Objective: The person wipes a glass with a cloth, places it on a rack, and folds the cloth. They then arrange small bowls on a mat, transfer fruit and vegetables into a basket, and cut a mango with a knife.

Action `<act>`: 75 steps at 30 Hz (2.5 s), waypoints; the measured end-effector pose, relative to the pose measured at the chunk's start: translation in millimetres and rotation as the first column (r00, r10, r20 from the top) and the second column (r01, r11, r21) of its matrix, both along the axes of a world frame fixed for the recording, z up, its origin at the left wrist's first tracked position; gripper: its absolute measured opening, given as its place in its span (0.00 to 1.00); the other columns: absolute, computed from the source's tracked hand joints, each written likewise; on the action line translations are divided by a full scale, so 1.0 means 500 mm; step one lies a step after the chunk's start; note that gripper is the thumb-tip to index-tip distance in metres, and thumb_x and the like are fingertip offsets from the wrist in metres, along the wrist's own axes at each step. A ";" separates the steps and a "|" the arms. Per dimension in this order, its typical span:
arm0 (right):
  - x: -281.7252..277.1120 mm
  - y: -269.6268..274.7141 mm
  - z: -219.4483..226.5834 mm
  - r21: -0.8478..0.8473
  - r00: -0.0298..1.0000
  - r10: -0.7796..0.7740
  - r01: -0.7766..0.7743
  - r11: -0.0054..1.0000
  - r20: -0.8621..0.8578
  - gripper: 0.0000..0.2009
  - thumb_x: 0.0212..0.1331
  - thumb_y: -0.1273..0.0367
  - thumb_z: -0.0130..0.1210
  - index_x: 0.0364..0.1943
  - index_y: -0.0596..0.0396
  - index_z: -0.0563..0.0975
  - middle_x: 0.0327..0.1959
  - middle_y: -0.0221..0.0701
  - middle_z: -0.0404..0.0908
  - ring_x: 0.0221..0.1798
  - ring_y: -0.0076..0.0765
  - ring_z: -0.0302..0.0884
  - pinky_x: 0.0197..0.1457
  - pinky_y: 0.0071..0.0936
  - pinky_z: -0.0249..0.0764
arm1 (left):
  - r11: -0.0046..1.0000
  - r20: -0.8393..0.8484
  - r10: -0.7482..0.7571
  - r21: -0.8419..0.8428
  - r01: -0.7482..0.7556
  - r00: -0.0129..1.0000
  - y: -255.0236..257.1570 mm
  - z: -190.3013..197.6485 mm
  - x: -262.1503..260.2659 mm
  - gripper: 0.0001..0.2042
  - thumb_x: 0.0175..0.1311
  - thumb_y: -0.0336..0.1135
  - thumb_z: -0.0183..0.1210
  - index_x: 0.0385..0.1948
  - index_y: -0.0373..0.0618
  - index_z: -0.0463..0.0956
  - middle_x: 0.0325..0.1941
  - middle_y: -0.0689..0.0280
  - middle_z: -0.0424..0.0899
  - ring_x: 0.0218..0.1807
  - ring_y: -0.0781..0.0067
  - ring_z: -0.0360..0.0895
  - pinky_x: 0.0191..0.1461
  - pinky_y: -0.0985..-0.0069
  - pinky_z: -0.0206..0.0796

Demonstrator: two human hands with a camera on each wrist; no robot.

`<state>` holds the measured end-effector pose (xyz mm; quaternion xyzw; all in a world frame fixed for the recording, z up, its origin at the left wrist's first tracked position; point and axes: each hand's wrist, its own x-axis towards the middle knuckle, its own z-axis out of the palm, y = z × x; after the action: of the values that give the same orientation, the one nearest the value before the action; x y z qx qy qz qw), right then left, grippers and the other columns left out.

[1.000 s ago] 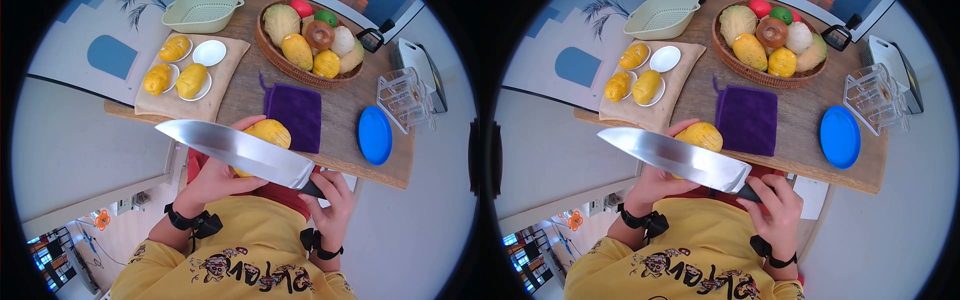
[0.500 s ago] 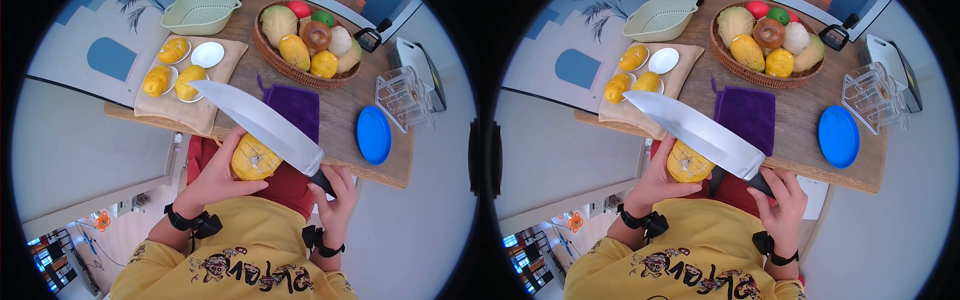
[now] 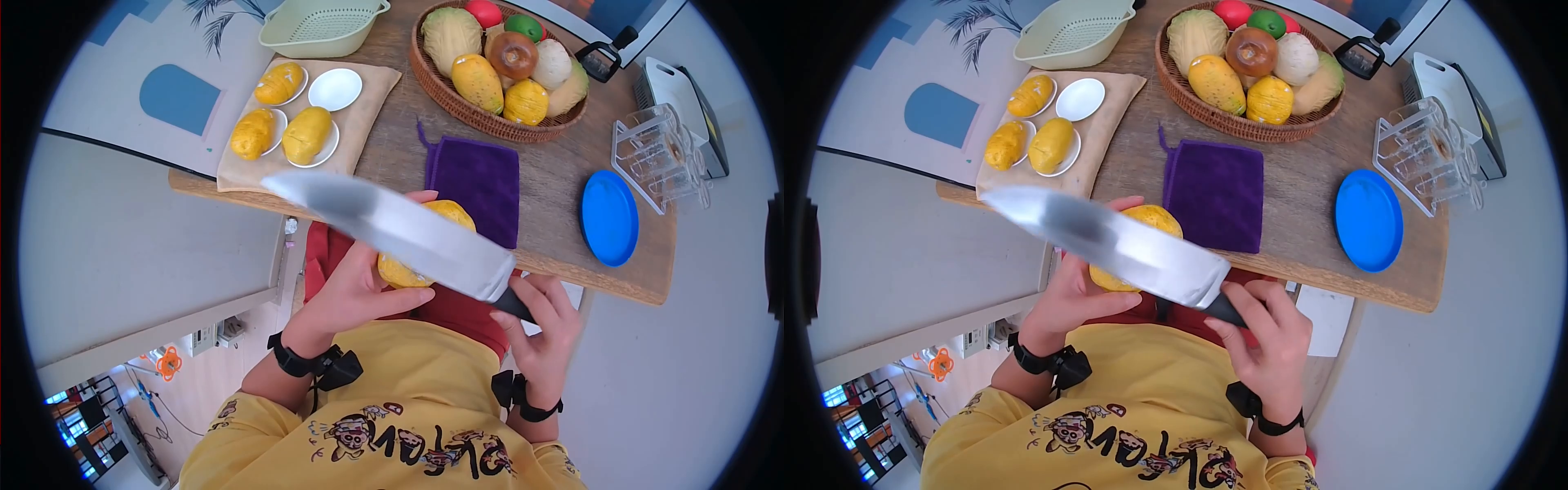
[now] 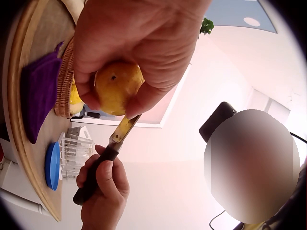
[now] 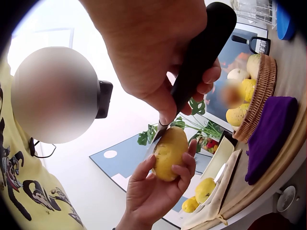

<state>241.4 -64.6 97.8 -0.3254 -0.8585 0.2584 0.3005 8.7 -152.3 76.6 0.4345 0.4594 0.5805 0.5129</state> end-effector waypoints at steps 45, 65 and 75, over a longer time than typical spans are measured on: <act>0.004 -0.004 -0.009 0.014 0.999 0.043 -0.043 0.999 0.003 0.21 0.42 0.68 0.72 0.43 0.59 0.82 0.34 0.36 0.78 0.32 0.41 0.79 0.32 0.32 0.74 | 0.986 0.067 -0.162 0.060 0.158 0.985 -0.006 -0.018 -0.011 0.43 0.59 0.20 0.65 0.75 0.41 0.48 0.77 0.64 0.57 0.72 0.74 0.62 0.73 0.72 0.60; 0.006 0.002 -0.011 0.016 0.999 -0.041 0.041 0.999 -0.010 0.20 0.44 0.68 0.73 0.42 0.61 0.82 0.36 0.39 0.79 0.32 0.42 0.79 0.33 0.31 0.75 | 0.992 0.161 0.017 -0.123 0.003 0.987 -0.020 -0.013 0.005 0.43 0.55 0.26 0.69 0.73 0.39 0.53 0.74 0.57 0.61 0.74 0.67 0.61 0.76 0.67 0.53; -0.002 -0.004 -0.010 0.014 0.999 0.031 -0.031 0.999 0.009 0.21 0.40 0.67 0.73 0.42 0.57 0.83 0.35 0.36 0.78 0.31 0.41 0.78 0.32 0.33 0.75 | 1.000 -0.069 -0.002 -0.010 0.001 0.998 -0.018 -0.026 -0.008 0.42 0.54 0.23 0.70 0.72 0.42 0.55 0.71 0.61 0.65 0.71 0.70 0.64 0.74 0.69 0.58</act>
<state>240.6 -66.7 92.7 -0.3111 -0.8665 0.2557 0.2951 4.9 -161.5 63.4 0.4522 0.4794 0.5625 0.4993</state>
